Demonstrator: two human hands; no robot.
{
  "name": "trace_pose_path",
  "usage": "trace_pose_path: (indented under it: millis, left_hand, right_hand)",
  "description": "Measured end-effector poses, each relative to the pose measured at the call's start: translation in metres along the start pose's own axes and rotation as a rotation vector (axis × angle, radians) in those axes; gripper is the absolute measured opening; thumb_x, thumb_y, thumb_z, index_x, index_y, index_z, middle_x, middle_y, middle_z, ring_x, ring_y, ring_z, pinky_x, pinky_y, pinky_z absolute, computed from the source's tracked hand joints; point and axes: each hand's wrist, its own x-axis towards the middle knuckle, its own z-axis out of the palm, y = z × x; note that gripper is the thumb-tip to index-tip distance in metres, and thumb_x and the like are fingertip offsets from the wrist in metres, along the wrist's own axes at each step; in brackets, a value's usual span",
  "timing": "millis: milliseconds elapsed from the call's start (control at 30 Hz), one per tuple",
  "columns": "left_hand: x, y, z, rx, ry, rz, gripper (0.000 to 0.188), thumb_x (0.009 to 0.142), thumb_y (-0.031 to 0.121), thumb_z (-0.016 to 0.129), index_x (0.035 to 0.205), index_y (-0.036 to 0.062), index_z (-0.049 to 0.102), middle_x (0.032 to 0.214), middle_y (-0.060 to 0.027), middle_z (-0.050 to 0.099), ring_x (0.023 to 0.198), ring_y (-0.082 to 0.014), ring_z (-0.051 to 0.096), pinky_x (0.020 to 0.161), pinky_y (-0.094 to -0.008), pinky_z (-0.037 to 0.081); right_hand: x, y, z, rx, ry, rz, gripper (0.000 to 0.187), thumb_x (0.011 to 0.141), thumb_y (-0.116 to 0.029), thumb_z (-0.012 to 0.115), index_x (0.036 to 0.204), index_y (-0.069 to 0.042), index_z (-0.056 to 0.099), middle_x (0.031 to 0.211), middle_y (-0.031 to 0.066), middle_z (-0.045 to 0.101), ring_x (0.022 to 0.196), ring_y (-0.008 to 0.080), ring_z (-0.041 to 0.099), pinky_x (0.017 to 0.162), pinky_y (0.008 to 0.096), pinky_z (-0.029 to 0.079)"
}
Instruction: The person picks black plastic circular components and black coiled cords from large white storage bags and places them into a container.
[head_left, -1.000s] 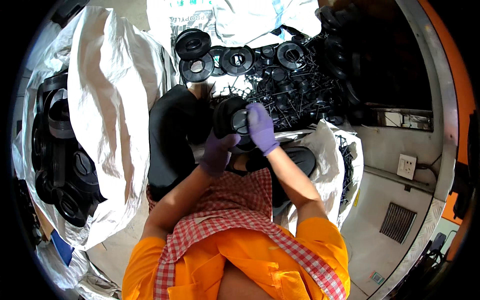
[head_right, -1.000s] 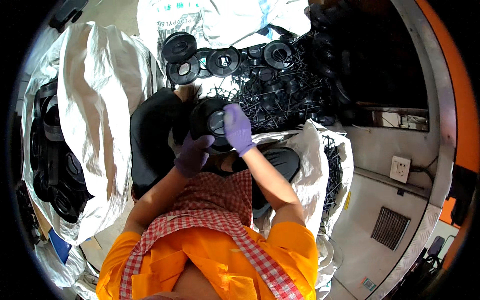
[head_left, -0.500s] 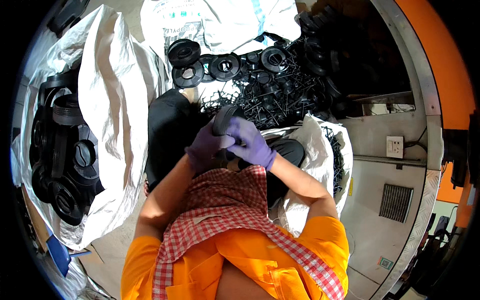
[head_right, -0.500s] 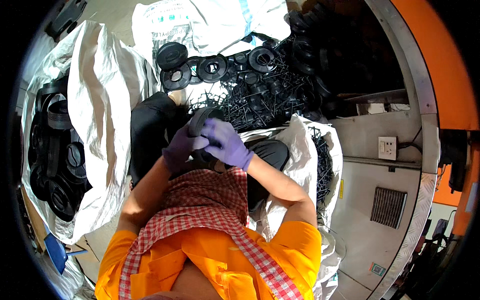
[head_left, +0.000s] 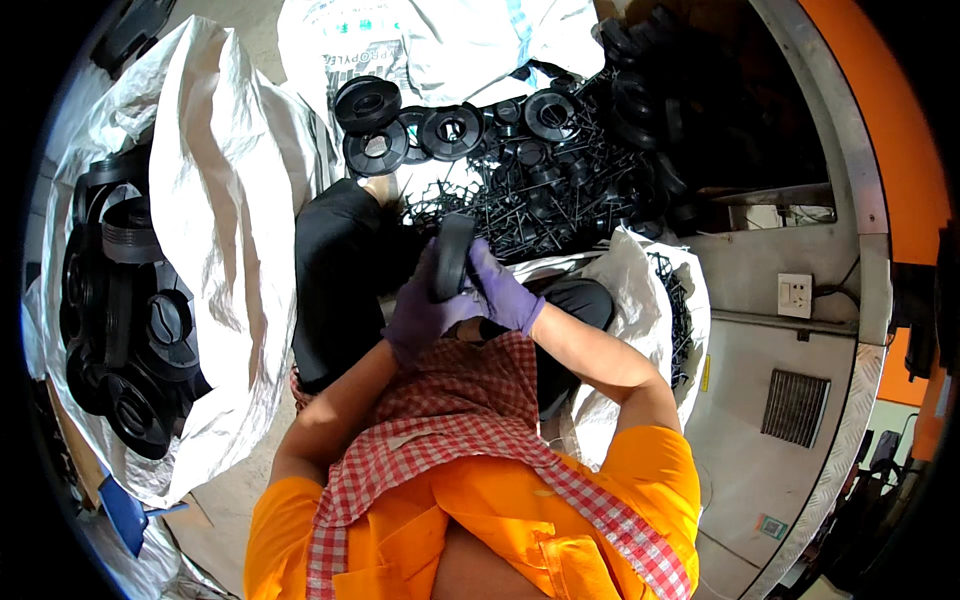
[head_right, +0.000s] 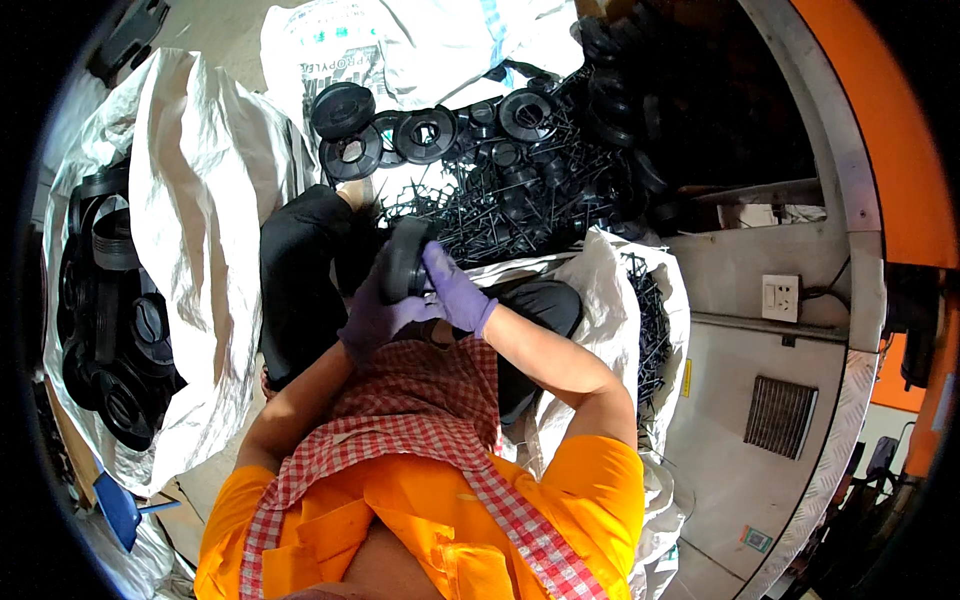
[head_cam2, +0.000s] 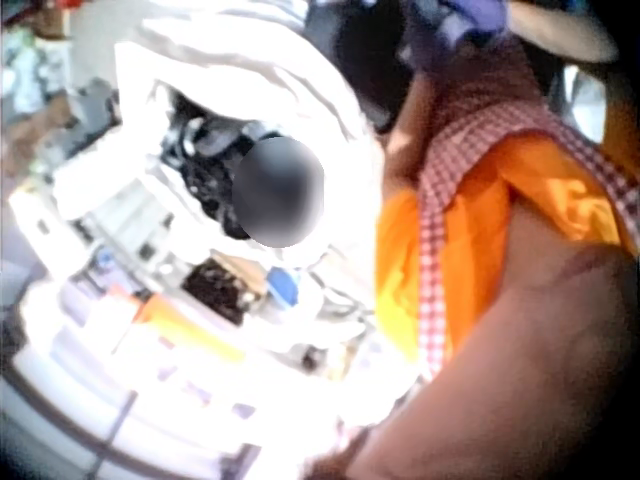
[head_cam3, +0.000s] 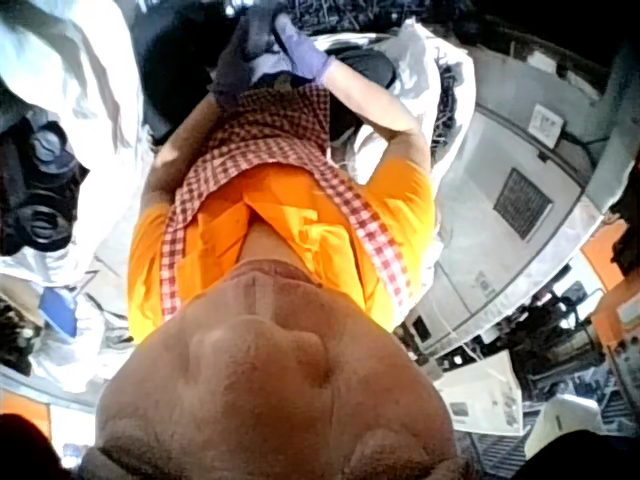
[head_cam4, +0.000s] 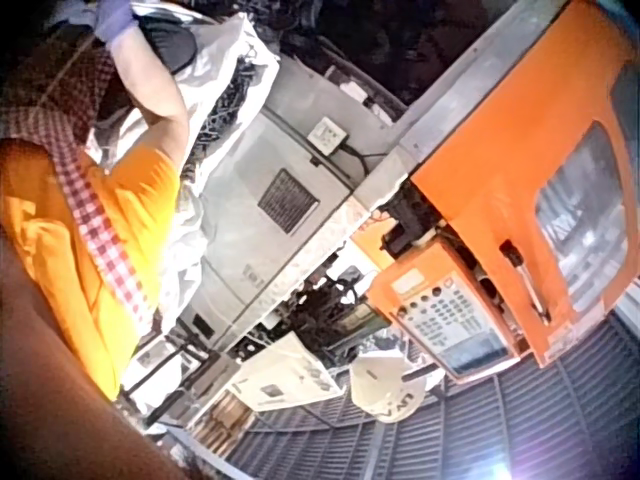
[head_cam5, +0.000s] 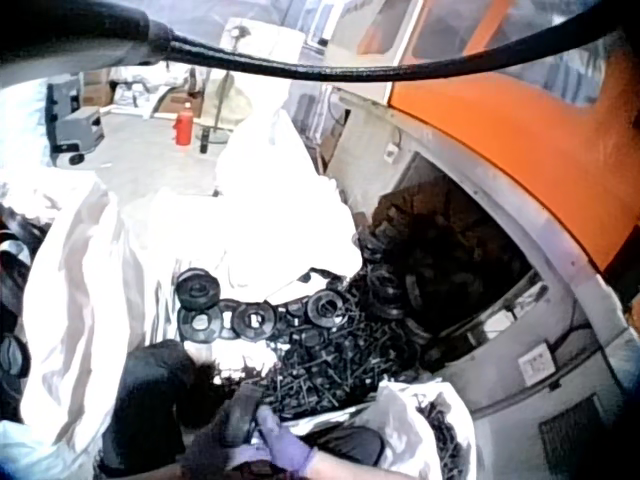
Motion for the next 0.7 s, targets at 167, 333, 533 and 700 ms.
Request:
trace_pose_path:
  millis: [167, 333, 533, 700]
  left_hand:
    - [0.007, 0.008, -0.006, -0.694, -0.125, -0.332, 0.07, 0.072, 0.002, 0.067, 0.136, 0.0062, 0.039, 0.11, -0.0028, 0.057, 0.097, -0.0119, 0.055, 0.081, -0.0303, 0.048]
    - [0.011, 0.002, 0.01, 0.088, 0.016, -0.003, 0.083, 0.071, 0.011, 0.074, 0.141, 0.0032, 0.03, 0.11, -0.0089, 0.059, 0.096, -0.0158, 0.058, 0.081, -0.0325, 0.049]
    - [0.02, 0.016, -0.022, 0.08, 0.328, 0.073, 0.074, 0.072, 0.005, 0.072, 0.137, -0.0005, 0.037, 0.121, -0.0163, 0.057, 0.111, -0.0246, 0.055, 0.093, -0.0336, 0.044]
    - [0.056, 0.149, -0.07, 0.333, 0.422, 0.991, 0.073, 0.079, 0.042, 0.062, 0.133, -0.0027, 0.042, 0.132, -0.0211, 0.048, 0.123, -0.0356, 0.045, 0.104, -0.0426, 0.035]
  right_hand:
    - [0.004, -0.01, -0.033, -0.77, -0.308, -0.548, 0.065, 0.072, -0.028, 0.074, 0.126, -0.008, 0.045, 0.132, 0.0209, 0.043, 0.111, 0.037, 0.053, 0.088, 0.0406, 0.048]
    - [0.002, 0.012, -0.01, 0.219, 0.036, 0.427, 0.053, 0.075, -0.035, 0.073, 0.113, -0.005, 0.05, 0.098, 0.0088, 0.063, 0.087, 0.0263, 0.063, 0.074, 0.0372, 0.051]
    - [0.05, -0.009, -0.028, 0.644, -0.345, 0.747, 0.057, 0.092, -0.058, 0.043, 0.083, -0.004, 0.061, 0.059, 0.0045, 0.058, 0.052, 0.0139, 0.056, 0.047, 0.022, 0.042]
    - [0.136, 0.046, -0.064, -0.537, 0.098, 0.178, 0.023, 0.082, -0.025, 0.063, 0.094, -0.006, 0.061, 0.081, 0.0088, 0.064, 0.082, 0.0274, 0.061, 0.079, 0.0368, 0.047]
